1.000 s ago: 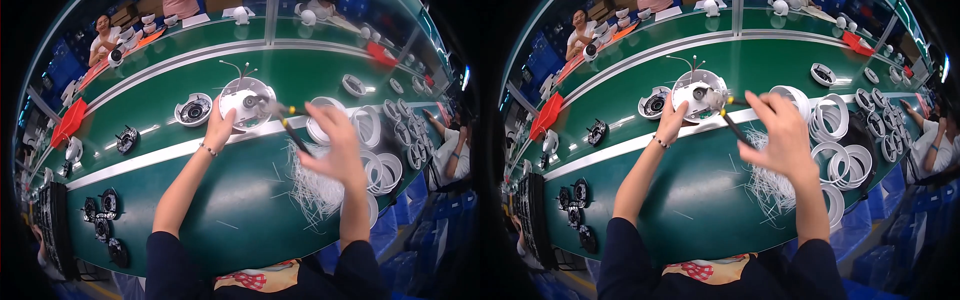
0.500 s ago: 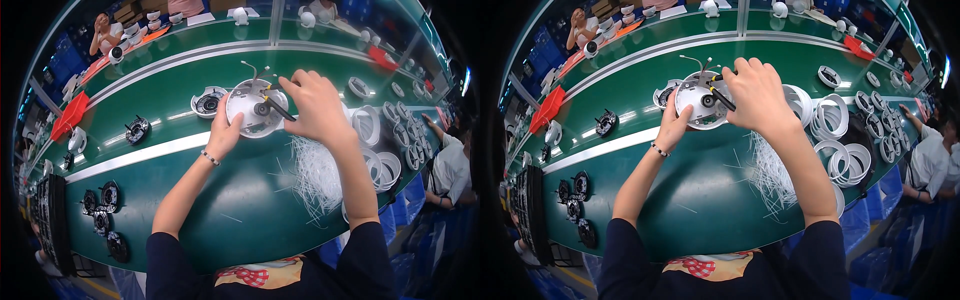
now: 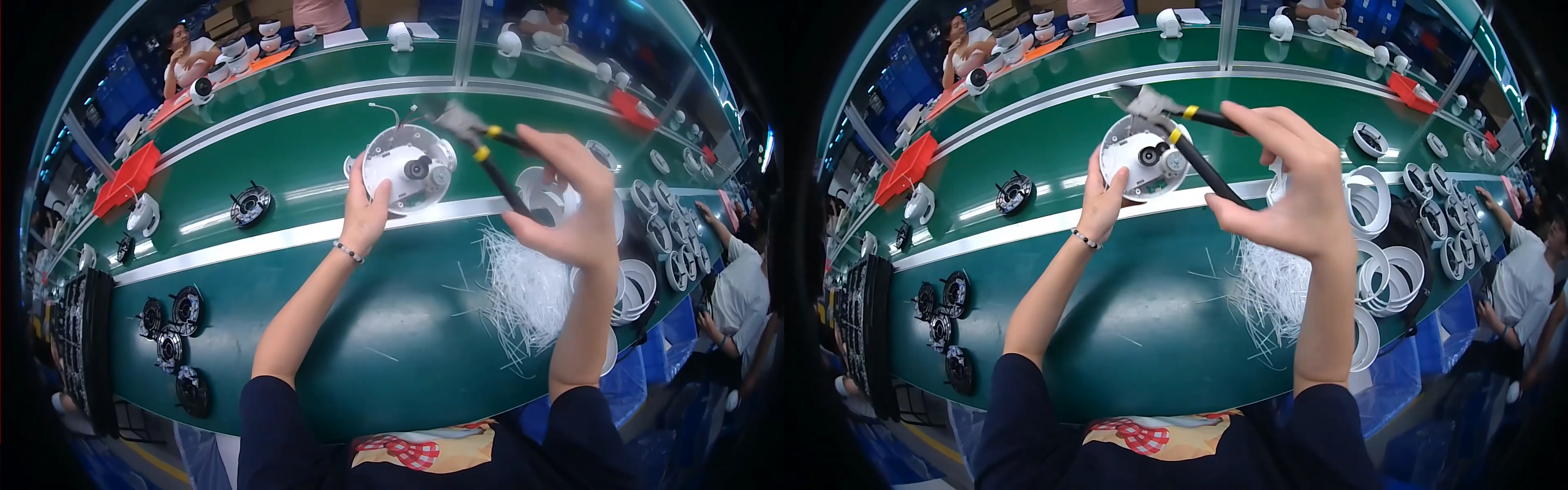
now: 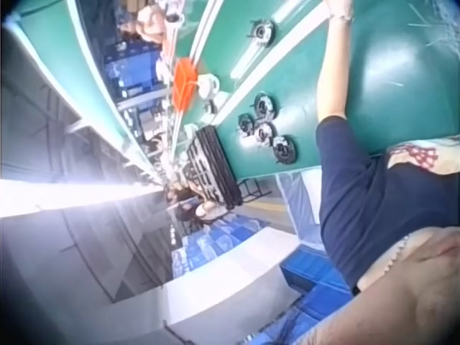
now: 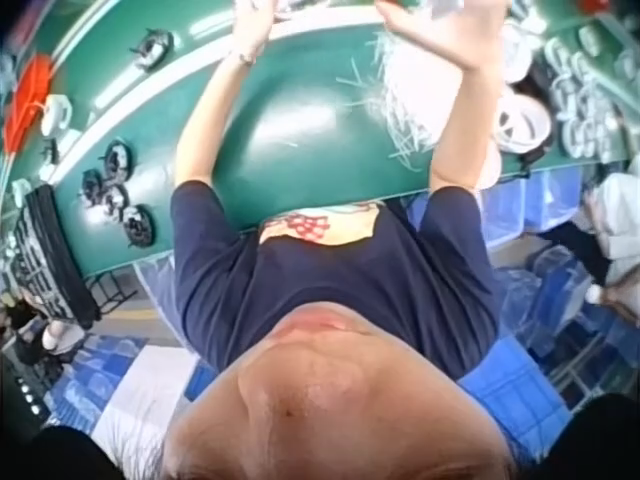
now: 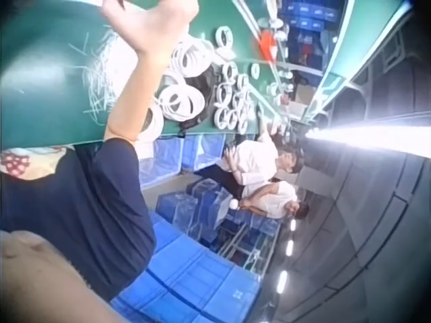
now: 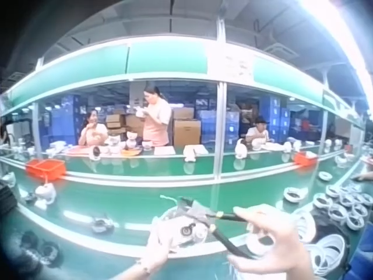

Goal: Assembling circular electronic components on a production line using hands and pliers to trim wires.

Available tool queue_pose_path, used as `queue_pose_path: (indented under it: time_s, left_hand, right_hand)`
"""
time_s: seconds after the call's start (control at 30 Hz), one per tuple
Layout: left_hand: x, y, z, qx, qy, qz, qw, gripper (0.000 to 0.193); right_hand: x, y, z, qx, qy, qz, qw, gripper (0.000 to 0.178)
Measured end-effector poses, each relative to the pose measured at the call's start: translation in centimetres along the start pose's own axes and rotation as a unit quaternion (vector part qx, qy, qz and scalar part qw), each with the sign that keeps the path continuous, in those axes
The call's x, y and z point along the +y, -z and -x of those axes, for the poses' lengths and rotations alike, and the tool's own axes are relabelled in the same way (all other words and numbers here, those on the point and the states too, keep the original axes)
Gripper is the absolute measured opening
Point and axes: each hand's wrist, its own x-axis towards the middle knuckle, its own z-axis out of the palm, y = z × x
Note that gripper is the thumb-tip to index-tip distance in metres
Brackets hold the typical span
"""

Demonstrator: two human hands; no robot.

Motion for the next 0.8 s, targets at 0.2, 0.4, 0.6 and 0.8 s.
queue_pose_path:
  time_s: [0.2,0.4,0.6,0.8]
  left_hand:
    - [-0.7,-1.3,-2.1,0.014,0.041,0.131,0.990,0.047]
    - [-3.2,-6.2,-3.9,-0.032,0.191,0.204,0.960,0.033]
    - [-8.6,-10.9,-8.2,-0.062,0.244,0.151,0.956,0.034]
    - [-5.0,-13.7,-10.8,-0.055,0.280,-0.265,0.921,0.052]
  right_hand:
    - [-0.2,-1.5,4.7,0.079,-0.077,-0.194,0.975,0.069]
    - [-1.6,-6.8,10.4,-0.031,-0.154,-0.316,0.936,0.069]
    - [-1.6,-11.4,14.0,-0.077,-0.192,-0.424,0.881,0.067]
    - [-0.9,-10.8,14.3,-0.078,-0.195,-0.383,0.900,0.066]
